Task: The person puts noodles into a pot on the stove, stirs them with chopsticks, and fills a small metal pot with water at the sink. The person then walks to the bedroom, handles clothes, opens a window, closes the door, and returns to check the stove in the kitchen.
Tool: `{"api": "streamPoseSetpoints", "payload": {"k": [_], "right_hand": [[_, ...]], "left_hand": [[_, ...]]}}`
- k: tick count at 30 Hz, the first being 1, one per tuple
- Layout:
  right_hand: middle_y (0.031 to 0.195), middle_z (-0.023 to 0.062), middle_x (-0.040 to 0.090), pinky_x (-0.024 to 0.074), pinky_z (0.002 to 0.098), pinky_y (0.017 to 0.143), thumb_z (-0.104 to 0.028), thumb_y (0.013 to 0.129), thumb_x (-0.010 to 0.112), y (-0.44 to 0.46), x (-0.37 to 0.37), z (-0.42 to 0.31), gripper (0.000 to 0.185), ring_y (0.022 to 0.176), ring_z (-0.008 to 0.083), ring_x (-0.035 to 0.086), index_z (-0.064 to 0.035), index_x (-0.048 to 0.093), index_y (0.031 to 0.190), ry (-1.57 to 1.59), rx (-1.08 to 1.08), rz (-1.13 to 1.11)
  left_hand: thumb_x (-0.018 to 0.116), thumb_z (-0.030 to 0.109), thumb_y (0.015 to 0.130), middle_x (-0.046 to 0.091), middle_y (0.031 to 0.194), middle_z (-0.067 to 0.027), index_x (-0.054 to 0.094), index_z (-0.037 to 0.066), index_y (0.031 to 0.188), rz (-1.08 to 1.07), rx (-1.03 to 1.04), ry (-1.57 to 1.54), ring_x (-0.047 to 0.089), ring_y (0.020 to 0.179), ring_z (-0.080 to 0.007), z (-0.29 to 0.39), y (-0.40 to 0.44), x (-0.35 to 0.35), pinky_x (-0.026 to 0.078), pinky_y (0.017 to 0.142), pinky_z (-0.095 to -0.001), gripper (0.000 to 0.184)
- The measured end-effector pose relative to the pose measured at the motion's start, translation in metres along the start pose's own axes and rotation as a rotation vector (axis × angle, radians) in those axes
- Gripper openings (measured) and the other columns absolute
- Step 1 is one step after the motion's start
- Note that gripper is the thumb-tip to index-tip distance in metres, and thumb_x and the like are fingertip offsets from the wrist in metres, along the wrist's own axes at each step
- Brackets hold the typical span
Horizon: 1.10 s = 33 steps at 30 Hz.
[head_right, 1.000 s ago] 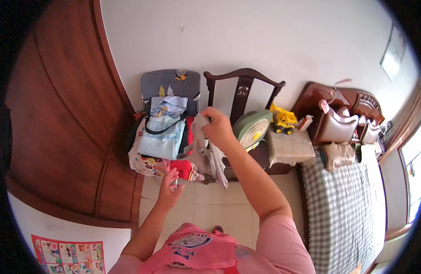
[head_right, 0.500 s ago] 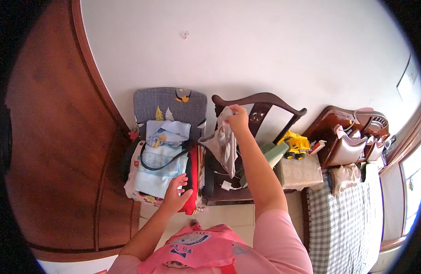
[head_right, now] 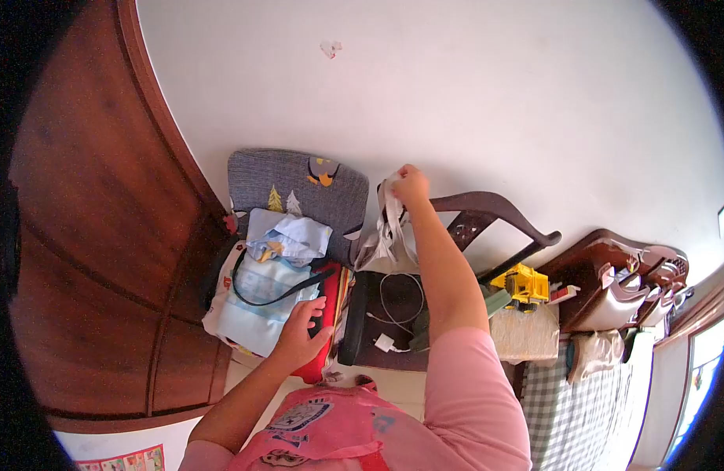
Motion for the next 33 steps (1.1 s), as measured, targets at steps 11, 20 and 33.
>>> {"api": "streamPoseSetpoints", "payload": {"k": [11,20,33], "right_hand": [[0.098,0.0185,0.066,0.0496,0.0411,0.082,-0.024,0.067,0.066,0.032,0.051,-0.027,0.036,0.094,0.0362,0.062,-0.0042,0.063,0.096,-0.428,-0.313,-0.225],[0.100,0.0125,0.065,0.0477,0.0361,0.078,-0.019,0.082,0.059,0.033,0.052,-0.009,0.032,0.090,0.0225,0.061,0.0014,0.063,0.106,-0.254,-0.240,-0.549],[0.097,0.0077,0.063,0.0466,0.0270,0.080,0.005,0.079,0.045,0.025,0.070,-0.025,0.036,0.088,0.0150,0.058,0.0010,0.061,0.111,0.075,-0.258,-0.641]], "left_hand": [[0.068,0.011,0.078,0.053,0.111,-0.0159,0.047,0.002,0.125,0.094,-0.103,-0.013,0.056,0.098,-0.0291,-0.019,0.018,0.031,0.046,0.087,-0.0370,0.052],[0.061,0.002,0.076,0.052,0.111,-0.0162,0.045,0.002,0.127,0.162,-0.149,-0.024,0.056,0.097,-0.0273,-0.020,0.009,0.045,0.046,0.087,-0.0356,0.053],[0.060,0.002,0.078,0.051,0.110,-0.0156,0.045,0.003,0.126,0.300,-0.230,0.004,0.055,0.099,-0.0267,-0.030,-0.047,0.049,0.046,0.087,-0.0360,0.050]]}}
Point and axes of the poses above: each hand's wrist, its own y-axis towards the middle knuckle, its own x-axis out of the palm, z = x × y, the point moved 10 cm from there along y, towards the middle knuckle
